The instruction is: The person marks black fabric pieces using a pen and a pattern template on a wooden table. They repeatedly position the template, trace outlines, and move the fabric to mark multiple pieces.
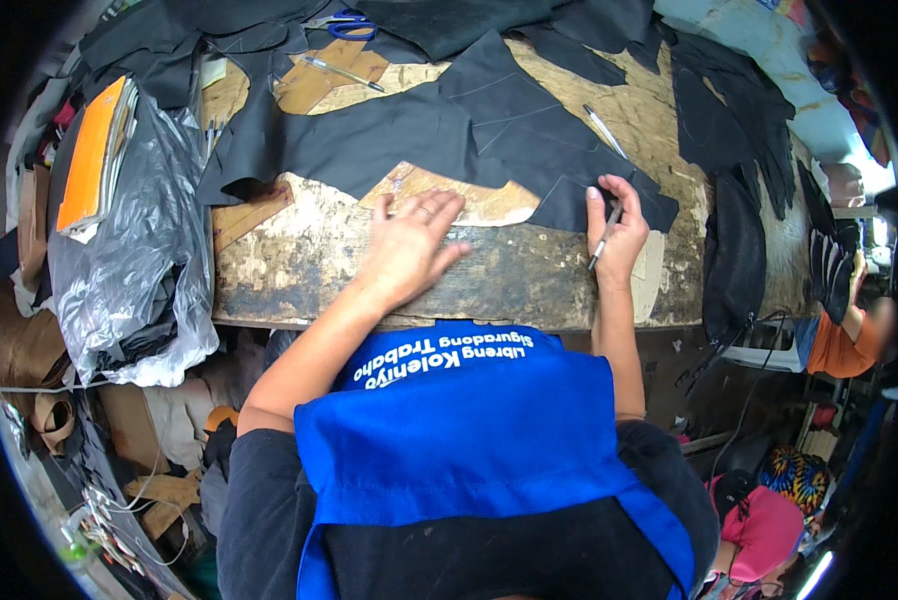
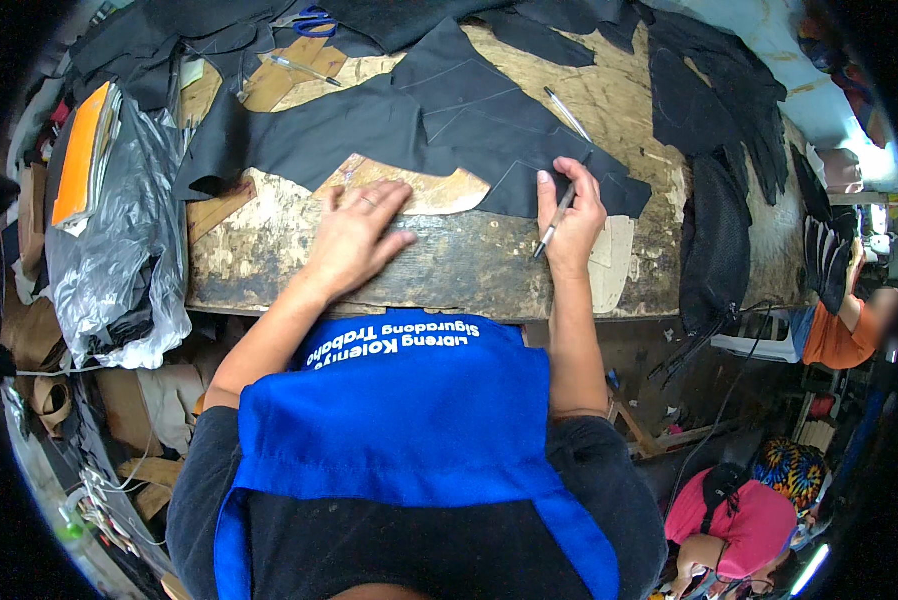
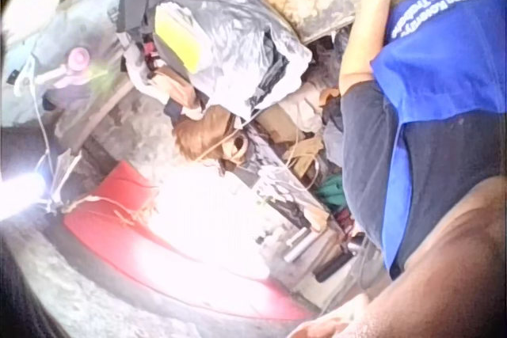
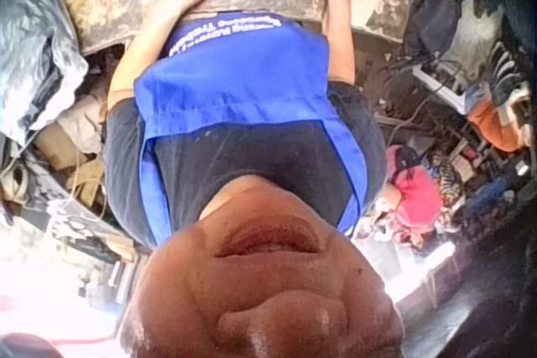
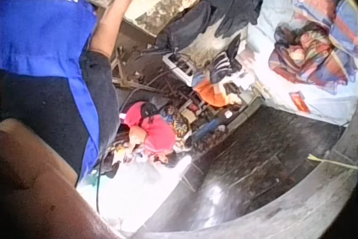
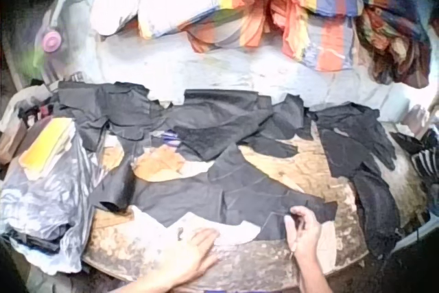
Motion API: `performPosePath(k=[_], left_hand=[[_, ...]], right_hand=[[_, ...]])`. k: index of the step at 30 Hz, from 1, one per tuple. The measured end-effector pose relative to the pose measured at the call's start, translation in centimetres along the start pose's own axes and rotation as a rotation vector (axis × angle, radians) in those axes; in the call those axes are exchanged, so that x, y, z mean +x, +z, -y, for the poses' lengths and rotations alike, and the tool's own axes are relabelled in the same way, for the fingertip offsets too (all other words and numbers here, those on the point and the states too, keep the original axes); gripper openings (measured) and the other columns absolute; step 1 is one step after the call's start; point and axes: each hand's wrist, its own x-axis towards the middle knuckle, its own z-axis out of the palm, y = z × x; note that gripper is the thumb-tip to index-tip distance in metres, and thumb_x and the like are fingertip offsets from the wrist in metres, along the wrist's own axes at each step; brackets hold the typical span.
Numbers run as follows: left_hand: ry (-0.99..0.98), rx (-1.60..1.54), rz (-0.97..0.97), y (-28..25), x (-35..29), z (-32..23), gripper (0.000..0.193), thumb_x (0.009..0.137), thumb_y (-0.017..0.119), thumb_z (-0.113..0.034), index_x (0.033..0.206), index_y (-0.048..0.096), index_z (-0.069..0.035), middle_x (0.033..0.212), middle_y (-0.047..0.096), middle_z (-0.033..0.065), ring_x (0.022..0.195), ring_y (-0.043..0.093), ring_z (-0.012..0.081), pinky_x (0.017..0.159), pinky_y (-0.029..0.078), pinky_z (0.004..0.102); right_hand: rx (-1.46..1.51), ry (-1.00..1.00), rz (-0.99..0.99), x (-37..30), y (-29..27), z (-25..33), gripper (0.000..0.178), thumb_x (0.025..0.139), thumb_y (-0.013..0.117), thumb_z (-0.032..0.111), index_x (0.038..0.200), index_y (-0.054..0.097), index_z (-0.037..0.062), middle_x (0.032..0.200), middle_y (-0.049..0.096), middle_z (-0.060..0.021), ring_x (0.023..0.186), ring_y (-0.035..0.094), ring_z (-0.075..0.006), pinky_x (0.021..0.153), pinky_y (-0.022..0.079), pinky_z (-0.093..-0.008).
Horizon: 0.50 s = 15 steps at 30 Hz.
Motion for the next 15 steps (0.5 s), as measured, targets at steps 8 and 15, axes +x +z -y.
performPosePath(k=[8, 15], left_hand=[[-0.352, 0.313, 0.062, -4.0, 3.0, 7.8, 0.094, 0.069, 0.060, -0.068, 0.143, 0.029, -0.019, 0.151, 0.021, 0.0100, 0.139, 0.015, 0.0326, 0.102, 0.014, 0.0687], [-0.361, 0.380, 0.030, -3.8, -1.4, 7.9, 0.091, 0.071, 0.055, -0.071, 0.141, 0.034, -0.016, 0.149, 0.027, 0.0108, 0.136, 0.019, 0.0421, 0.101, 0.021, 0.0654]], right_hand=[[-0.338, -0.221, 0.474, 1.1, -0.9, 0.9, 0.045, 0.068, 0.077, 0.032, 0.101, 0.063, 0.0055, 0.106, 0.063, -0.0159, 0.111, 0.052, -0.0350, 0.098, 0.033, -0.0476], [-0.213, -0.211, 0.397, -0.1, -1.1, 0.2, 0.046, 0.064, 0.081, 0.026, 0.101, 0.063, 0.0052, 0.106, 0.064, -0.0149, 0.111, 0.054, -0.0329, 0.099, 0.033, -0.0460]])
